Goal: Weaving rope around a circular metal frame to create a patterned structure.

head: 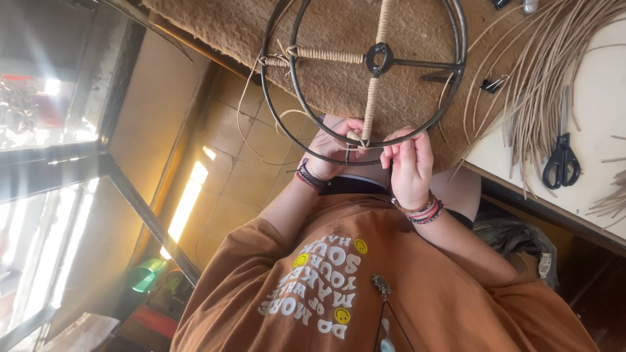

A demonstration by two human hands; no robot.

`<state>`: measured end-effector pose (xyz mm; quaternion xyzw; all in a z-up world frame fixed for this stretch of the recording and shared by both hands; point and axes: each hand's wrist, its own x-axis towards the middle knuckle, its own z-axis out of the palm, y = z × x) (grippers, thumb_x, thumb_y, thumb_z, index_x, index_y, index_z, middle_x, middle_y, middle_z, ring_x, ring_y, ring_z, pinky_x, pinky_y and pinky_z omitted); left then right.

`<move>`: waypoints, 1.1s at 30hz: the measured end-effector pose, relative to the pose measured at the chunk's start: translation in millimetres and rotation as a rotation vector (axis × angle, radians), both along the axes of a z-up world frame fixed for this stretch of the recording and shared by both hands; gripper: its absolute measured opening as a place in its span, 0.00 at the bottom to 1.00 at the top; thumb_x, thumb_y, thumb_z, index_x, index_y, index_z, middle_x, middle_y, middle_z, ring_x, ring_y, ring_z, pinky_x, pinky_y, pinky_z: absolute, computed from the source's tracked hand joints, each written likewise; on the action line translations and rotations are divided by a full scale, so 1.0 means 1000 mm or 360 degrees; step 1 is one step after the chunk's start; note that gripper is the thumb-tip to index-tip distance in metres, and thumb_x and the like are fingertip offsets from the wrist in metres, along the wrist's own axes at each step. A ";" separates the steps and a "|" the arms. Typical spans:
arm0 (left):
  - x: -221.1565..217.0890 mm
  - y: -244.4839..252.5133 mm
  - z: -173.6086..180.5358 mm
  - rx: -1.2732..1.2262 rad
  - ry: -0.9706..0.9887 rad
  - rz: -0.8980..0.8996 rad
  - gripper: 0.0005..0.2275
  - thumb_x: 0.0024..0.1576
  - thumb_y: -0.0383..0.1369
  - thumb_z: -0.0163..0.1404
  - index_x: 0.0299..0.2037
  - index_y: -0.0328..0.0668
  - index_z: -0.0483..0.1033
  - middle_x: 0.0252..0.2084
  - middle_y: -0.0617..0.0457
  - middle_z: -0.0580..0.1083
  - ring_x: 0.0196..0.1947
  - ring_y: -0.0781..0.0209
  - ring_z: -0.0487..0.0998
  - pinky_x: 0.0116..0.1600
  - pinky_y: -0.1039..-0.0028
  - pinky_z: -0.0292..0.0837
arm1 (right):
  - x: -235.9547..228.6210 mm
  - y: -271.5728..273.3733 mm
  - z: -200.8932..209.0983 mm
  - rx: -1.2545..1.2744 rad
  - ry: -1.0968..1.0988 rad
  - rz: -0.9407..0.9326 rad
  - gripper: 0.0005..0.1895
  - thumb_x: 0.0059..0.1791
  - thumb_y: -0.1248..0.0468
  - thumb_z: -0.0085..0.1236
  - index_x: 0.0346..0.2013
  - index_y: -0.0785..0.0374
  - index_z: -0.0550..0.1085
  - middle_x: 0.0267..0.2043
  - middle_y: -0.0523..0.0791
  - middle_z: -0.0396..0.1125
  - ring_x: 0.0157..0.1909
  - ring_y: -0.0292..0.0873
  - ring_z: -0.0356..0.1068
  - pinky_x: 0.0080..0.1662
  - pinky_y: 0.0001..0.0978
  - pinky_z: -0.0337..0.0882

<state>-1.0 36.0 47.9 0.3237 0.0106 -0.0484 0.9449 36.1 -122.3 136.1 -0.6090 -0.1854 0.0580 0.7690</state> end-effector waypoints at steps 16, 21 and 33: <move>-0.027 0.064 0.022 0.1202 -0.0117 0.0326 0.05 0.61 0.29 0.56 0.36 0.35 0.82 0.28 0.51 0.71 0.32 0.65 0.71 0.42 0.73 0.69 | -0.016 0.024 0.011 -0.1015 -0.1226 0.0110 0.10 0.53 0.62 0.56 0.46 0.59 0.80 0.38 0.46 0.71 0.35 0.49 0.73 0.36 0.42 0.75; -0.025 0.070 0.056 0.0948 -0.0208 0.0204 0.08 0.62 0.33 0.53 0.36 0.37 0.82 0.28 0.56 0.66 0.33 0.69 0.65 0.41 0.76 0.61 | -0.007 0.020 -0.001 -0.1297 -0.1248 -0.0059 0.11 0.51 0.59 0.61 0.48 0.50 0.82 0.30 0.42 0.69 0.32 0.45 0.73 0.34 0.35 0.76; -0.024 0.115 -0.015 0.1201 -0.0288 0.0223 0.04 0.58 0.23 0.57 0.41 0.31 0.82 0.36 0.44 0.76 0.39 0.54 0.77 0.49 0.67 0.68 | -0.008 0.027 0.005 -0.1113 -0.0840 0.0024 0.08 0.54 0.63 0.57 0.38 0.58 0.83 0.35 0.50 0.75 0.38 0.56 0.76 0.37 0.40 0.75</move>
